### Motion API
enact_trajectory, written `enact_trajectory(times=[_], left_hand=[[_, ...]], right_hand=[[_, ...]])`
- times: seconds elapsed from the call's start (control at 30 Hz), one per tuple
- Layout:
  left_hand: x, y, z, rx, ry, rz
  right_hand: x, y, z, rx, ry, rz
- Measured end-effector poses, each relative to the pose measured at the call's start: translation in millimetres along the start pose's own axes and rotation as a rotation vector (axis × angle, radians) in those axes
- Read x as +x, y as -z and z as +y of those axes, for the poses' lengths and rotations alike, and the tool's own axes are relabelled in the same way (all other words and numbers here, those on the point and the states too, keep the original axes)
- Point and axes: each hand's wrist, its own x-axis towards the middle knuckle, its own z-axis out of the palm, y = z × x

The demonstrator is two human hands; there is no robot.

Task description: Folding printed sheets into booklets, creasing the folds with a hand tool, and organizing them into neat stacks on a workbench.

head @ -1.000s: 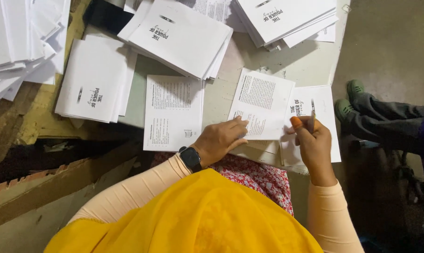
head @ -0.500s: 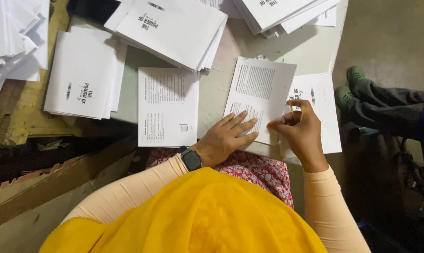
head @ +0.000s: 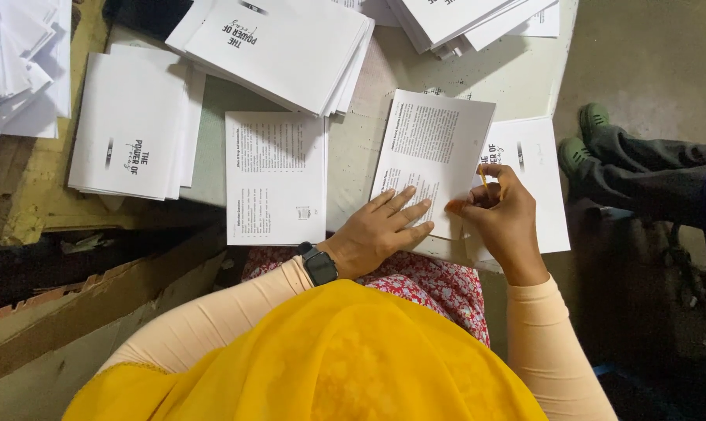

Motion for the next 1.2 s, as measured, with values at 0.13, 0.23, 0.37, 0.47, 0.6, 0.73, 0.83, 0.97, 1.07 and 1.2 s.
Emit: enact_trajectory(times=[0.13, 0.23, 0.37, 0.47, 0.6, 0.73, 0.83, 0.97, 1.07, 1.2], left_hand=[[1, -2, 1, 0.046, -0.043, 0.031], [2, -6, 5, 0.083, -0.081, 0.059], [3, -6, 13, 0.102, -0.137, 0.154], [1, -5, 15, 0.087, -0.137, 0.159], [1, 5, 18, 0.082, -0.143, 0.062], [-4, -7, 17, 0.323, -0.108, 0.218], [6, 11, 18, 0.156, -0.113, 0.375], [12, 25, 18, 0.186, -0.109, 0.526], [8, 36, 14, 0.044, -0.17, 0.566], [1, 11, 9, 0.013, -0.199, 0.544]], right_hand=[[4, -1, 17, -0.064, 0.022, 0.011], [3, -1, 24, -0.156, 0.041, 0.044], [-6, -6, 24, -0.523, 0.428, 0.258], [-15, -28, 14, -0.429, 0.48, 0.073], [-34, -44, -49, -0.34, 0.51, -0.221], [-19, -48, -40, -0.369, 0.371, -0.114], [-10, -41, -67, -0.359, 0.225, -0.144], [8, -46, -54, -0.314, 0.303, -0.269], [9, -62, -28, -0.208, 0.275, -0.206], [11, -64, -23, -0.22, 0.279, -0.239]])
